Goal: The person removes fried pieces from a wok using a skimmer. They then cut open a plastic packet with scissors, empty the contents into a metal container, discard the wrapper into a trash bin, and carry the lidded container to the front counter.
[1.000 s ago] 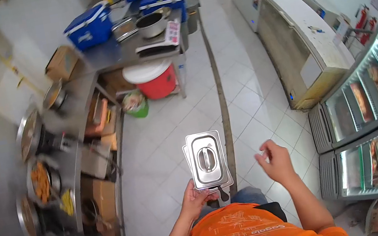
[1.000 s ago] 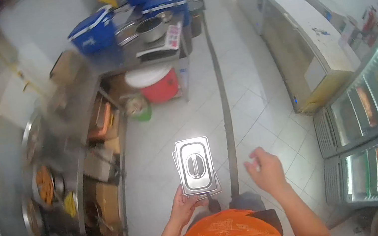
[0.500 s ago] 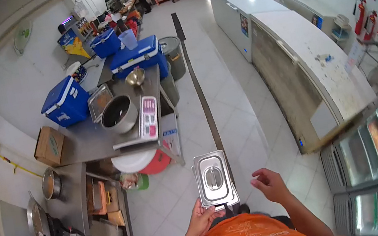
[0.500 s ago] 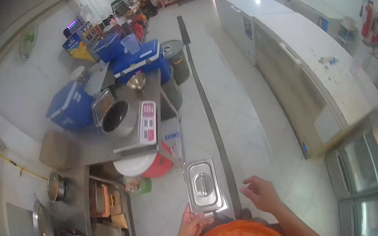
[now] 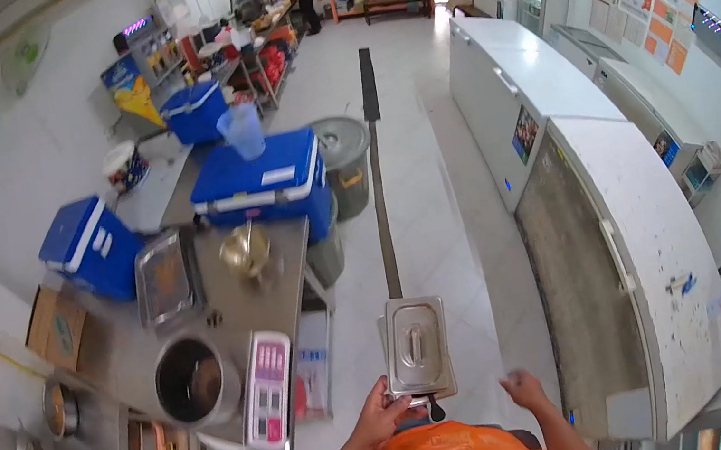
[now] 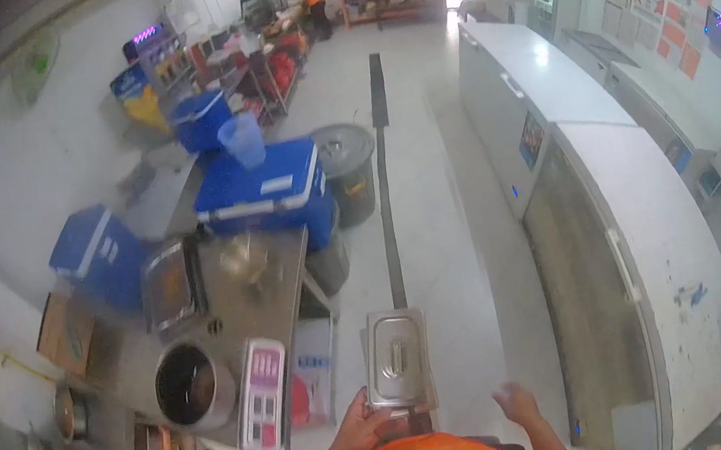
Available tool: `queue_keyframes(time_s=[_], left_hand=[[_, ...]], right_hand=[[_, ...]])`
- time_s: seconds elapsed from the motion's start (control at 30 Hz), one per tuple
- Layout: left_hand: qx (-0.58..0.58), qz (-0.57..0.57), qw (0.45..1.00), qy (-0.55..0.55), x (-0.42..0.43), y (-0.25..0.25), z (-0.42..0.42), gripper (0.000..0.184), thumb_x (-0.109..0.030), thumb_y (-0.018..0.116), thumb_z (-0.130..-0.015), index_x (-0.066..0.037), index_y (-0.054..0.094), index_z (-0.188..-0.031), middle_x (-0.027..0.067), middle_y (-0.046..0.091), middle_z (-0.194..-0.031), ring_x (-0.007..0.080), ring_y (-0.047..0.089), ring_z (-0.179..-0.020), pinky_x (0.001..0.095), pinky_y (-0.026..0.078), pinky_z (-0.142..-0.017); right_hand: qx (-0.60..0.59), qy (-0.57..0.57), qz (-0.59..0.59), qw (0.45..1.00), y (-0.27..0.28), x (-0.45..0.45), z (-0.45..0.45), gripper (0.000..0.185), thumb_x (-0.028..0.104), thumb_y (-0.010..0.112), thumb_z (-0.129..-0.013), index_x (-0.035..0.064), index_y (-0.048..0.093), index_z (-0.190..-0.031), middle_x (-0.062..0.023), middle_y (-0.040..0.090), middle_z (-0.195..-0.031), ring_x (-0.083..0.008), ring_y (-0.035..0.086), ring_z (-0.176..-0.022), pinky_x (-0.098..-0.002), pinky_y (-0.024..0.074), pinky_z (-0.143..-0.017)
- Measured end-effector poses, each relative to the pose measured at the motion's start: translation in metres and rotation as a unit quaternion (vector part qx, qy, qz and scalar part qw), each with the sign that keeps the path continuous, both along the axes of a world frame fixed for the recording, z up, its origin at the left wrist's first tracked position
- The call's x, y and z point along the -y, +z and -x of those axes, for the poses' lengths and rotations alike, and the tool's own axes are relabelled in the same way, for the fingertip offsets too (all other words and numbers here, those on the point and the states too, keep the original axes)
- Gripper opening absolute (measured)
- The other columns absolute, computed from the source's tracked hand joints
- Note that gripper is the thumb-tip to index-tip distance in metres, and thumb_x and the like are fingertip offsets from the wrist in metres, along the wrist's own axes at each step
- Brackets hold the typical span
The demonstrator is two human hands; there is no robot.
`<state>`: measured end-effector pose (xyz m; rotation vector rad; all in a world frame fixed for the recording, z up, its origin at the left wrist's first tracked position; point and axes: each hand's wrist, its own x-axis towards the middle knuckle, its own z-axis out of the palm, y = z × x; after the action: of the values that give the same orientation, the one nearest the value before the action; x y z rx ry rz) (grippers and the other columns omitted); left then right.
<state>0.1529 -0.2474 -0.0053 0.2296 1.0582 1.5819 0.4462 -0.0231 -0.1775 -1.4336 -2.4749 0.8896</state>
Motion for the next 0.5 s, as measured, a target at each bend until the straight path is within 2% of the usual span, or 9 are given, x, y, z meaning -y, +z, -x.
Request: queue_keyframes(time_s=[0.03, 0.07, 0.1, 0.13, 0.23, 0.33, 0.37, 0.47, 0.5], left_hand=[[-0.002, -0.028, 1.0, -0.011, -0.036, -0.01, 0.026, 0.038, -0.001, 0.053, -0.098, -0.002, 0.036, -0.132, 0.0167, 0.066, -0.11, 0.0278, 0.07, -0.09, 0.0396, 0.06, -0.082], [-0.002, -0.055, 0.998, -0.021, -0.072, -0.015, 0.051, 0.039, -0.001, 0.053, -0.098, -0.003, 0.035, -0.132, 0.0169, 0.066, -0.11, 0.028, 0.07, -0.09, 0.0395, 0.06, -0.082], [-0.006, -0.052, 0.998, -0.023, -0.108, -0.012, 0.073, 0.037, 0.0, 0.053, -0.098, -0.004, 0.037, -0.13, 0.0165, 0.066, -0.109, 0.0276, 0.071, -0.09, 0.0411, 0.06, -0.083], [-0.004, -0.062, 0.998, -0.028, -0.143, -0.011, 0.096, 0.036, 0.0, 0.053, -0.098, -0.004, 0.037, -0.13, 0.0163, 0.066, -0.109, 0.0274, 0.071, -0.089, 0.0416, 0.06, -0.083], [0.017, -0.094, 0.995, -0.042, -0.251, -0.02, 0.159, 0.038, 0.0, 0.055, -0.097, -0.007, 0.038, -0.13, 0.0149, 0.066, -0.11, 0.0261, 0.071, -0.087, 0.044, 0.06, -0.083], [0.011, -0.097, 0.994, -0.042, -0.354, -0.022, 0.215, 0.046, -0.001, 0.058, -0.095, -0.009, 0.039, -0.135, 0.0152, 0.062, -0.116, 0.0287, 0.068, -0.096, 0.0416, 0.058, -0.077], [0.012, -0.095, 0.995, -0.027, -0.385, -0.021, 0.23, 0.048, 0.0, 0.059, -0.094, -0.009, 0.037, -0.136, 0.0146, 0.062, -0.116, 0.0286, 0.068, -0.098, 0.042, 0.059, -0.075], [0.051, -0.104, 0.993, 0.024, -0.481, -0.018, 0.272, 0.04, 0.002, 0.057, -0.095, -0.009, 0.041, -0.129, 0.0129, 0.064, -0.114, 0.0273, 0.07, -0.091, 0.0449, 0.06, -0.081], [0.051, -0.088, 0.993, 0.062, -0.51, -0.014, 0.284, 0.04, 0.002, 0.057, -0.094, -0.01, 0.041, -0.129, 0.0131, 0.063, -0.117, 0.0279, 0.068, -0.098, 0.0459, 0.06, -0.082]], right_hand=[[0.145, 0.116, -0.083, 0.979, -0.117, -0.037, -0.048, 0.049, 0.049, 0.06, -0.091, 0.0009, 0.069, -0.09, -0.0172, 0.071, -0.086, -0.0326, 0.07, -0.085, -0.0439, 0.0536, -0.076], [0.159, 0.049, 0.154, 0.974, -0.099, -0.052, -0.061, 0.055, 0.052, 0.055, -0.093, -0.0001, 0.071, -0.085, -0.0216, 0.07, -0.092, -0.0331, 0.069, -0.091, -0.0447, 0.053, -0.078], [0.308, 0.037, 0.294, 0.904, -0.103, -0.071, -0.066, 0.052, 0.05, 0.048, -0.097, 0.0038, 0.068, -0.109, -0.0192, 0.065, -0.121, -0.0381, 0.06, -0.113, -0.0505, 0.0438, -0.099], [0.341, 0.027, 0.358, 0.869, -0.11, -0.086, -0.074, 0.051, 0.049, 0.048, -0.096, 0.004, 0.068, -0.109, -0.0188, 0.065, -0.12, -0.0377, 0.061, -0.113, -0.0502, 0.044, -0.098], [0.312, -0.032, 0.405, 0.859, -0.112, -0.146, -0.062, 0.048, 0.047, 0.051, -0.096, 0.0044, 0.068, -0.111, -0.0175, 0.066, -0.119, -0.0364, 0.061, -0.111, -0.0493, 0.0445, -0.097], [0.299, -0.051, 0.423, 0.854, -0.118, -0.239, -0.023, 0.046, 0.045, 0.053, -0.095, 0.0049, 0.068, -0.112, -0.0163, 0.067, -0.118, -0.0351, 0.062, -0.109, -0.0483, 0.045, -0.097], [0.297, -0.049, 0.425, 0.853, -0.121, -0.275, -0.007, 0.045, 0.044, 0.054, -0.095, 0.005, 0.069, -0.112, -0.0159, 0.067, -0.118, -0.0347, 0.062, -0.109, -0.048, 0.0452, -0.096], [0.303, -0.019, 0.432, 0.849, -0.128, -0.396, 0.045, 0.043, 0.042, 0.056, -0.094, 0.0055, 0.069, -0.113, -0.0147, 0.067, -0.117, -0.0334, 0.063, -0.107, -0.0471, 0.0457, -0.095], [0.311, 0.001, 0.43, 0.848, -0.132, -0.442, 0.067, 0.042, 0.041, 0.057, -0.094, 0.0057, 0.069, -0.113, -0.0142, 0.068, -0.117, -0.033, 0.063, -0.106, -0.0468, 0.0459, -0.095]])
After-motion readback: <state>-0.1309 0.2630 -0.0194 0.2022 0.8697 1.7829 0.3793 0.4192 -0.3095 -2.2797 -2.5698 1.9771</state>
